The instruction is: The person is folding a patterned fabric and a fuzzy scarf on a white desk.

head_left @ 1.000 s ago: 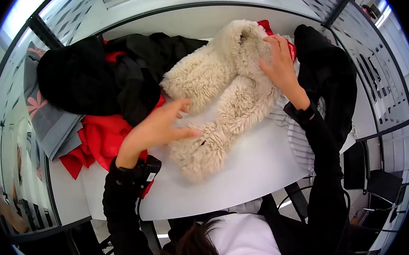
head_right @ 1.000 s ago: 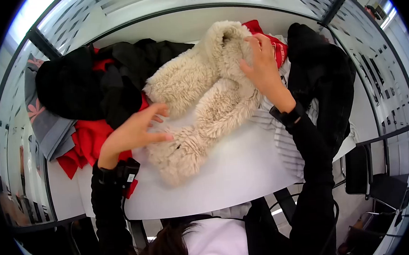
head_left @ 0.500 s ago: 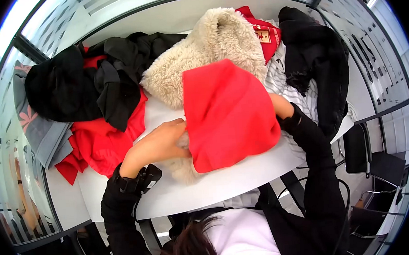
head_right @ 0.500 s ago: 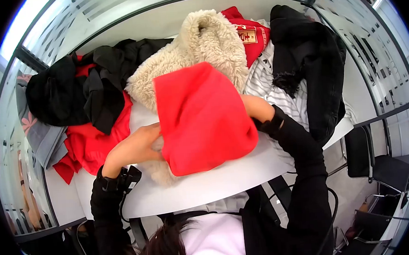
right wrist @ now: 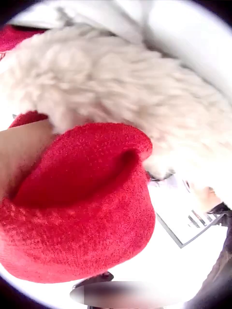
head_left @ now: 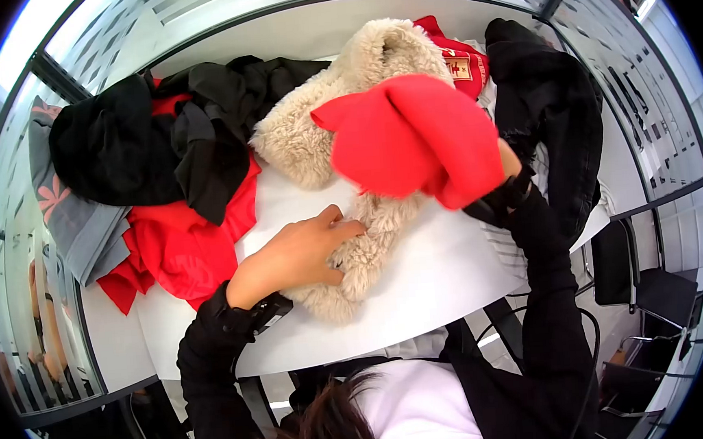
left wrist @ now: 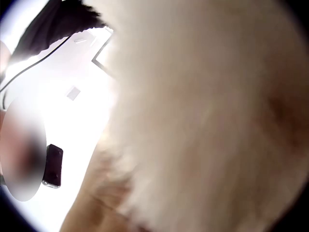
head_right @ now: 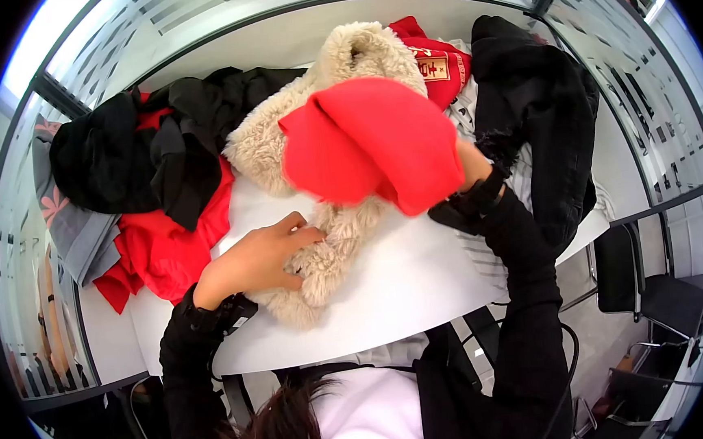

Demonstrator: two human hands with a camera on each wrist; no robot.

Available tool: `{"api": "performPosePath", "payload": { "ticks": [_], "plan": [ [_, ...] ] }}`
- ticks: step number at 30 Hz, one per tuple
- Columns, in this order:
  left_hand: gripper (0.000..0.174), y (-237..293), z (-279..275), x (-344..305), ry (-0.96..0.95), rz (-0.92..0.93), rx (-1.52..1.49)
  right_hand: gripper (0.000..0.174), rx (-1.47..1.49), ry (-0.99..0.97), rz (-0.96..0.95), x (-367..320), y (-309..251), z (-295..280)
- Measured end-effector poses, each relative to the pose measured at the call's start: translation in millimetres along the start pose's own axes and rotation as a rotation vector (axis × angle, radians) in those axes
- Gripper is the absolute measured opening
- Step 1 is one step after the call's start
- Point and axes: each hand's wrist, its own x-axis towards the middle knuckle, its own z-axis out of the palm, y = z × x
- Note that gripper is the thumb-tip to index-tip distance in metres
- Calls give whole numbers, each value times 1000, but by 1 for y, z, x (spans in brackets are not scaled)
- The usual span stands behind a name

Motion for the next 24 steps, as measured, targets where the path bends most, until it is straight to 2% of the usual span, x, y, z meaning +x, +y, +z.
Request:
{"api": "performPosePath", "payload": {
  "ticks": [3,6,8,9,10,11,13,14,16,19,21,22,24],
  "plan": [
    [52,1,-1,-2,25,-13,78,43,144,283,41,19,9,-25],
    [44,-2,-6,-2,212,55,149,43,339,509,-21,42,8,-53],
    [34,1,-12,-2,407,153,127,43,785,584,-69,60,2,-64],
    [32,1,-16,0,475,214,159,41,1215,637,-51,74,-12,-63],
    [30,1,-20,2,540,274,192,38,948,625,136,78,-11,-48],
    [29,2,-23,2,598,334,224,33,760,327,73,68,2,-32],
    [28,2,-27,-1,615,363,182,24,419,19,11,58,-33,13],
    [29,2,-27,-1,644,384,146,26,151,-178,-177,56,-47,26],
    [32,2,-27,-2,700,363,37,33,-68,-550,-411,51,-68,47],
    [39,0,-27,-9,777,230,-115,38,61,-556,-346,32,-69,68],
    [45,-10,-24,-10,817,138,-150,44,55,-485,-393,31,-69,74],
    [44,-14,-21,-6,896,154,-151,44,67,-457,-408,31,-69,77],
    [43,-14,-22,-5,915,123,-221,46,46,-389,-449,29,-69,79]
  ]
}}
